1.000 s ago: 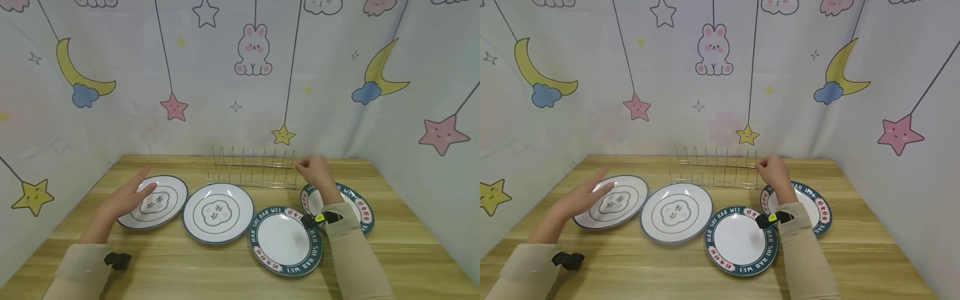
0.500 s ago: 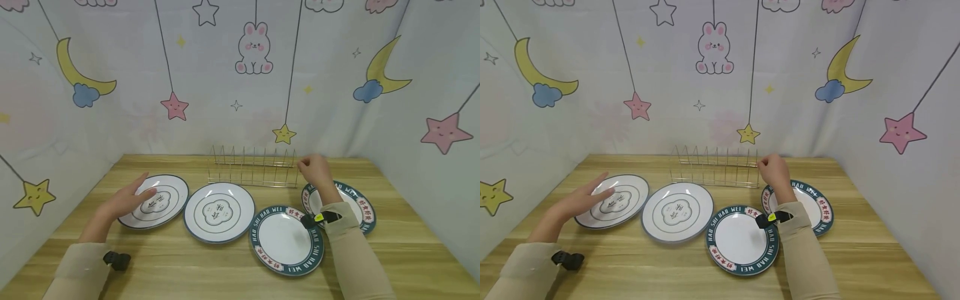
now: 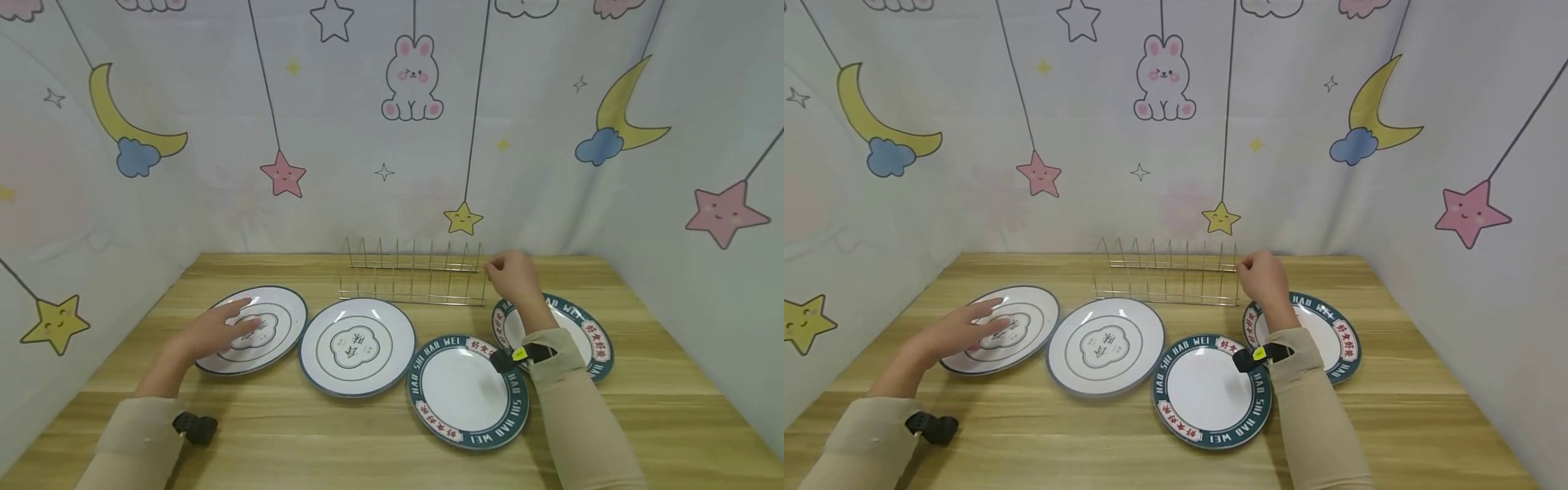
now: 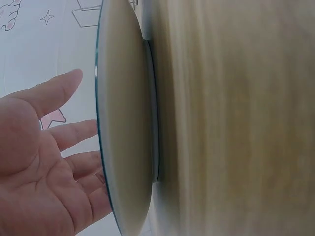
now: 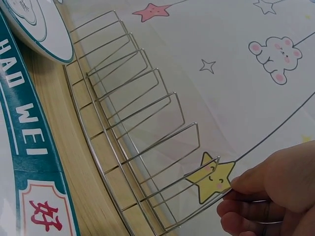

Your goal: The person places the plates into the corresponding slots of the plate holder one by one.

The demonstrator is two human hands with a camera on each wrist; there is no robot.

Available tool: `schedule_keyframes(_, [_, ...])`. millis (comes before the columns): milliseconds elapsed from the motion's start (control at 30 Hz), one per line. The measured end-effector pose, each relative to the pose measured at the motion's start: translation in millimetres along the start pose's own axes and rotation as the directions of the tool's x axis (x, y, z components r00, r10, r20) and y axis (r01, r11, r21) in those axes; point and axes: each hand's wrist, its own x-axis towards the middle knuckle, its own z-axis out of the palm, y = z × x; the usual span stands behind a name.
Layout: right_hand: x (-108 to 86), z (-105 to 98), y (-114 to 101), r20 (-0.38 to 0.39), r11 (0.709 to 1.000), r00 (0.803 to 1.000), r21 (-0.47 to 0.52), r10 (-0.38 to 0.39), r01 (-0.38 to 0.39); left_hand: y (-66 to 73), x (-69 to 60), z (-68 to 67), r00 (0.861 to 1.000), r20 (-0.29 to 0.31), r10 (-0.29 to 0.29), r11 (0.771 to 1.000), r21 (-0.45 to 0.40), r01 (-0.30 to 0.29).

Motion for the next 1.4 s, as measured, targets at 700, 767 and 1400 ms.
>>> schedule_keyframes(700, [0.1, 0, 1, 0.018, 1.000, 1.000, 0.012, 0.020, -0.021, -11.5, -5.8, -9.1, 0.997, -0.066, -0.051, 0.995, 0.083, 0.057])
schedule_keyframes(767, [-0.2, 0, 1, 0.017, 1.000, 1.000, 0.009, 0.021, -0.021, -11.6, -7.1, -10.5, 0.995, -0.066, -0.069, 0.994, 0.083, 0.074])
schedule_keyframes(1400, [1.1, 0, 1, 0.014, 1.000, 1.000, 0.000, 0.021, -0.021, -24.8, -6.0, -12.9, 0.994, -0.042, -0.102, 0.993, 0.061, 0.104])
